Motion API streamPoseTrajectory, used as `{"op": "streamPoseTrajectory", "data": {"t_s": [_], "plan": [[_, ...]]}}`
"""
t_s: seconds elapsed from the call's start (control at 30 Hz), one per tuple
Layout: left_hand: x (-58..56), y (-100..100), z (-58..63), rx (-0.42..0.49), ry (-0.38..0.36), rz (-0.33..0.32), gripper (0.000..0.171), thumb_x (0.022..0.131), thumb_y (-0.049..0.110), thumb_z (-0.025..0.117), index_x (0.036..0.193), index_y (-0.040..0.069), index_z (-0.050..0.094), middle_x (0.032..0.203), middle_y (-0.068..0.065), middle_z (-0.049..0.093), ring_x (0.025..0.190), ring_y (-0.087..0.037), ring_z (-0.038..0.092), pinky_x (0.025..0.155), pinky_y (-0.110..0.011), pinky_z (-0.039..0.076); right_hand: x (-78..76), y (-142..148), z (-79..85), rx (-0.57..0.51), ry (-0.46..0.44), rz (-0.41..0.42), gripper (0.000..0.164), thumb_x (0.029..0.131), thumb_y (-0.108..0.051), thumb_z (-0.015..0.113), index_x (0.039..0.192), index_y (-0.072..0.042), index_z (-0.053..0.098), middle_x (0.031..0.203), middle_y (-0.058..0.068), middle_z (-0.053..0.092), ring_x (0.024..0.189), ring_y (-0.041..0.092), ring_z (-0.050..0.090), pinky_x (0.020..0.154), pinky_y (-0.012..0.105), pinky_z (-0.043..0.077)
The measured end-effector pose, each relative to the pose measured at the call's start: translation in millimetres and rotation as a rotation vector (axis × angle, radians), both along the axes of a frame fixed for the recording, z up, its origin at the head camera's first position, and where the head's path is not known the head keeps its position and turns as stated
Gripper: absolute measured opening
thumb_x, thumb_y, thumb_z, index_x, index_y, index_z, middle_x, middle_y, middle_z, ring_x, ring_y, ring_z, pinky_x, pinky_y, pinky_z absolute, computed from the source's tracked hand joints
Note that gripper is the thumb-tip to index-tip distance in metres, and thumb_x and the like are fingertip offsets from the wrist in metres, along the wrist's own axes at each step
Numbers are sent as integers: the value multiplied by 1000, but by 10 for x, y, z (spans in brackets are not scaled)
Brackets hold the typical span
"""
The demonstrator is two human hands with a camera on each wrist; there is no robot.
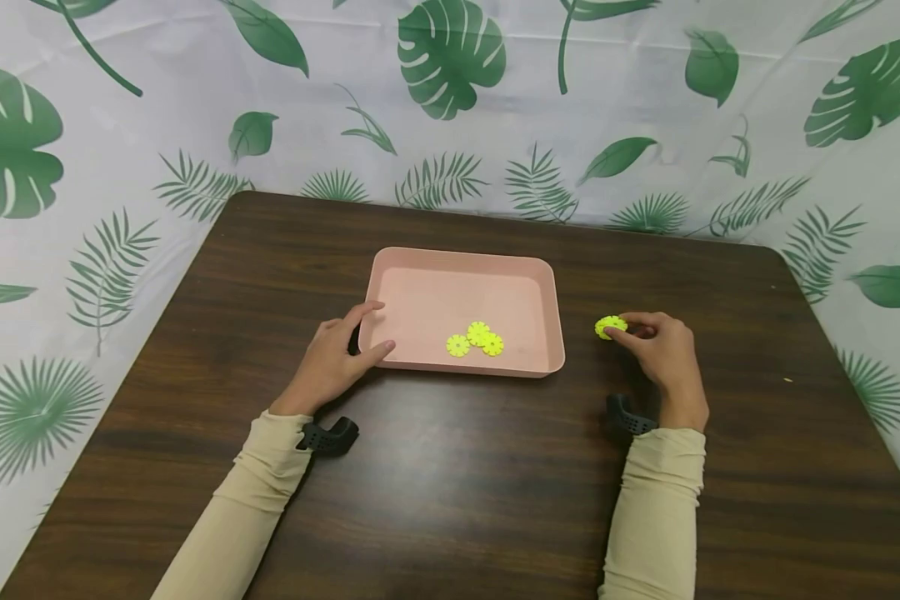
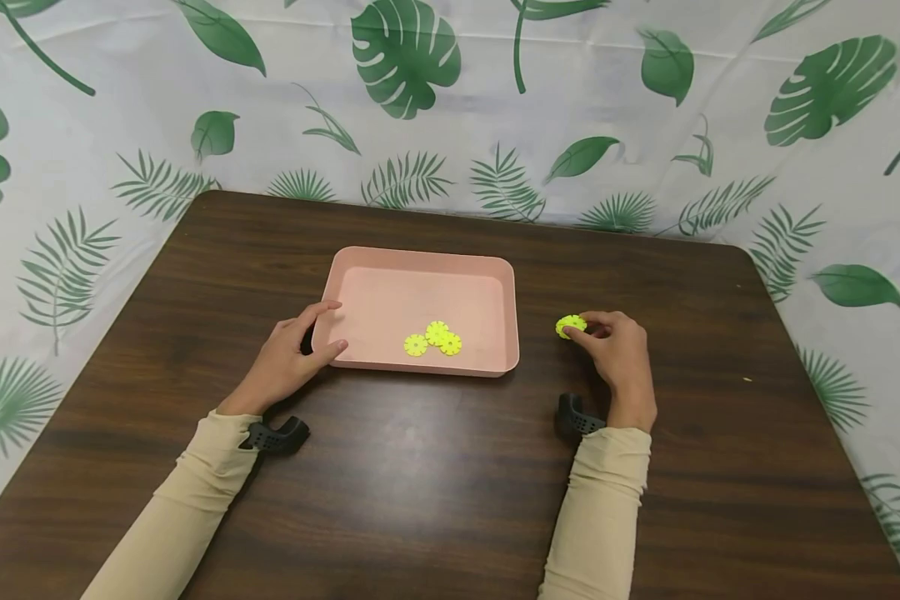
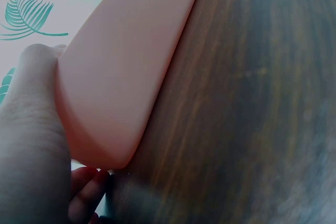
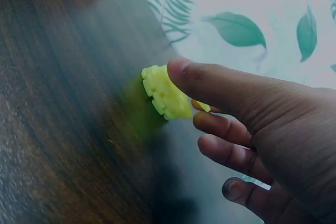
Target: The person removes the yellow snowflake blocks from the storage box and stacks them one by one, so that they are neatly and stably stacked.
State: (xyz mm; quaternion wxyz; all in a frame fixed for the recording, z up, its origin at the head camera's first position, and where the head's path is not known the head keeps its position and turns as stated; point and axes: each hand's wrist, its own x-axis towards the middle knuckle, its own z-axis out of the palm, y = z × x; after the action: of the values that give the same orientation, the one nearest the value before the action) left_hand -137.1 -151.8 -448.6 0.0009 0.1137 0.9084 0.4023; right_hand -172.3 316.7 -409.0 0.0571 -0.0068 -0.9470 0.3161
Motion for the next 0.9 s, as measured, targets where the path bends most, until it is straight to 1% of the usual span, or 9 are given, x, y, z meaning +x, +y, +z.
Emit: {"op": "streamPoseTrajectory", "data": {"t_s": [0.17, 0.27, 0.4, 0.53, 0.6, 0.7, 0.8, 0.9], "plan": [[-2, -2, 13, -3, -3, 1, 67, 98, 46, 69, 156, 23, 44, 155, -13, 51, 138, -49, 43, 113, -68, 29, -10, -13, 2, 3, -3, 4, 42, 93, -26, 80, 118, 7, 74, 92, 21, 68, 77, 25, 55, 60, 24, 43], [-3, -1, 12, -4, -12, 3, 68, 98, 47, 68, 156, 23, 44, 156, -13, 50, 139, -49, 42, 113, -68, 30, -8, -16, 1, 2, -28, -6, 43, 94, -27, 79, 119, 7, 73, 93, 21, 67, 77, 25, 54, 60, 25, 43], [-1, 0, 4, -3, -19, 9, 67, 98, 47, 68, 156, 24, 44, 156, -13, 49, 140, -50, 40, 111, -70, 31, 2, -26, 7, 0, -54, -10, 48, 95, -31, 78, 125, 7, 71, 102, 23, 66, 83, 26, 54, 65, 28, 45], [2, -13, 3, -2, -21, 14, 67, 98, 48, 68, 156, 25, 44, 156, -12, 50, 140, -50, 40, 111, -70, 32, 7, -95, 52, -22, -35, 3, 53, 97, -35, 75, 130, 6, 68, 115, 25, 64, 92, 31, 57, 74, 39, 48], [3, -17, 9, -2, -20, 16, 67, 98, 48, 68, 156, 24, 44, 156, -13, 50, 140, -50, 40, 111, -70, 32, 2, -172, 92, -30, -6, 12, 53, 97, -35, 74, 130, 6, 67, 119, 26, 63, 97, 35, 58, 80, 45, 49], [3, -23, 21, -1, -13, 14, 67, 98, 47, 68, 155, 24, 44, 156, -13, 50, 139, -50, 42, 112, -69, 31, -24, -354, 163, -50, 51, 33, 48, 96, -30, 76, 127, 6, 69, 121, 26, 63, 100, 39, 60, 82, 49, 49], [2, -22, 23, -4, 1, 6, 67, 97, 46, 69, 155, 23, 44, 155, -14, 51, 137, -49, 46, 114, -67, 29, -75, -583, 219, -64, 100, 87, 42, 95, -23, 78, 124, 6, 71, 120, 25, 64, 98, 40, 63, 82, 50, 51], [-2, -13, 20, -4, 14, -9, 67, 97, 46, 69, 155, 22, 45, 154, -13, 52, 134, -46, 51, 116, -63, 27, -114, -820, 253, -69, 112, 156, 38, 94, -18, 79, 122, 7, 71, 116, 25, 65, 94, 39, 63, 82, 51, 53]]}}
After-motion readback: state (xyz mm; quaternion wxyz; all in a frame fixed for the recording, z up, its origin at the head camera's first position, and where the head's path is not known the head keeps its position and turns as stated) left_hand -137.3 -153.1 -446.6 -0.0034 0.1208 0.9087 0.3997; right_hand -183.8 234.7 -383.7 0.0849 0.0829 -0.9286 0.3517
